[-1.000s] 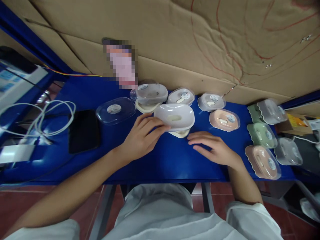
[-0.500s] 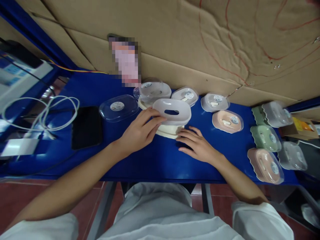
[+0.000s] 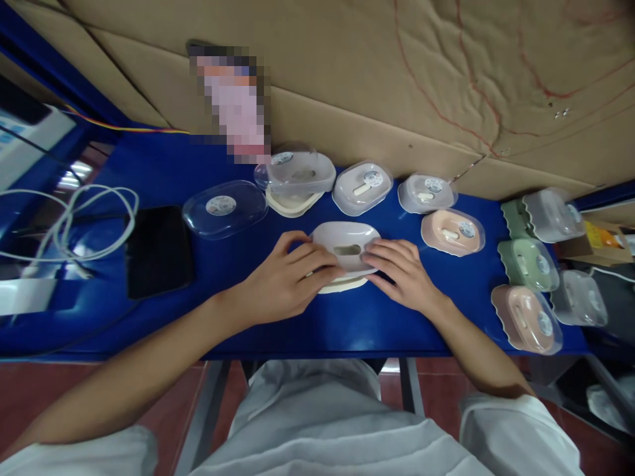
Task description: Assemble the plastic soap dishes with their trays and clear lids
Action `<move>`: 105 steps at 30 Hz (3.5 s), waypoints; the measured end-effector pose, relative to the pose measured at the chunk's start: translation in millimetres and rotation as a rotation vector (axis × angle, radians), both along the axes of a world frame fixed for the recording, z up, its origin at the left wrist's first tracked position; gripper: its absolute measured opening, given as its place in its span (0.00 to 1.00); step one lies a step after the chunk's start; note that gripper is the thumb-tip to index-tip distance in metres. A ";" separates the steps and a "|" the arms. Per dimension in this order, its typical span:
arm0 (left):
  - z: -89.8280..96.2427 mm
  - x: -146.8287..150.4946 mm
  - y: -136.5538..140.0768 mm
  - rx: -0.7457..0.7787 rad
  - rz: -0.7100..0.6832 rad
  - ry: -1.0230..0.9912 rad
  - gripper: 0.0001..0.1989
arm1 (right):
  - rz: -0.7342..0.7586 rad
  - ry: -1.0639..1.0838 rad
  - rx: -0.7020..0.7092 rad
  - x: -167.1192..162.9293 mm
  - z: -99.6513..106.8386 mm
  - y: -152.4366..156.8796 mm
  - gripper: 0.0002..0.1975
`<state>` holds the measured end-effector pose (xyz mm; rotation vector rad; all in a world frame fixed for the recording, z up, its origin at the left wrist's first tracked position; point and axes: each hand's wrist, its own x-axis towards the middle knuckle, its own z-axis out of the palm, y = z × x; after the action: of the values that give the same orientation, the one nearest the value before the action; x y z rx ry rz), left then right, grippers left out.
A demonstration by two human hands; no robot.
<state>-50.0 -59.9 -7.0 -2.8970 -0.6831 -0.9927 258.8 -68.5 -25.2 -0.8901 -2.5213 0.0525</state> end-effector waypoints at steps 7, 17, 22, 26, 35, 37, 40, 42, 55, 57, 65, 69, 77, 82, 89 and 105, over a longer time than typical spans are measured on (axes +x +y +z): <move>-0.2 -2.6 2.2 -0.138 -0.058 0.231 0.08 | 0.068 0.005 -0.036 -8.8 0.1 -5.0 0.15; -15.6 1.6 7.4 -0.050 -0.024 0.350 0.08 | 0.070 -0.083 0.054 -13.5 -4.6 -3.7 0.12; -16.1 -5.7 15.2 -0.063 -0.040 0.183 0.10 | 0.046 -0.132 0.026 -15.5 -0.7 -4.0 0.12; -13.9 -20.9 34.9 -0.085 0.324 0.006 0.22 | 0.029 -0.137 0.044 -14.1 0.4 -4.4 0.12; -31.9 -32.4 67.7 -0.254 0.680 0.031 0.27 | 0.002 -0.076 -0.002 -8.9 -3.2 -2.1 0.13; -34.3 -29.4 66.8 -0.249 0.686 -0.005 0.24 | 0.011 -0.059 -0.012 -9.0 -3.5 -1.5 0.13; -35.9 -22.5 64.8 -0.229 0.668 -0.066 0.21 | 0.034 -0.023 -0.037 -9.2 -4.4 -0.4 0.14; -37.2 -16.6 64.6 -0.227 0.688 -0.101 0.23 | 0.051 -0.007 -0.055 -9.8 -5.6 0.0 0.14; -34.2 -11.9 69.4 -0.219 0.591 -0.403 0.09 | 0.035 -0.005 -0.088 -13.0 -9.0 0.0 0.17; -26.9 -13.7 61.7 -0.223 0.565 -0.459 0.09 | -0.003 -0.001 -0.076 -11.7 -11.0 -0.7 0.22; -14.0 -7.4 20.8 -0.147 0.195 -0.423 0.15 | -0.123 0.197 -0.020 -8.2 -23.6 0.3 0.54; -20.6 -2.3 19.0 -0.159 -0.039 -0.213 0.16 | -0.047 0.102 -0.083 -6.7 -19.8 2.4 0.46; -23.1 -3.2 23.6 -0.099 0.070 0.012 0.14 | -0.040 0.095 -0.035 -6.1 -18.9 0.9 0.25; -21.3 -7.9 21.0 -0.011 0.039 0.165 0.16 | 0.004 0.053 0.008 -7.5 -18.5 -2.0 0.20; -16.1 -8.1 19.0 0.076 0.012 0.217 0.09 | 0.075 0.050 0.073 -9.1 -17.1 -0.6 0.21; -28.4 -3.9 17.6 -0.055 -0.068 0.041 0.11 | 0.042 0.029 0.119 -4.6 -18.7 1.7 0.22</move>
<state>-54.0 -42.3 -35.3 -2.9979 -0.6244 -0.9319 254.2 -66.7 -43.9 -0.7838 -2.4871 -0.0696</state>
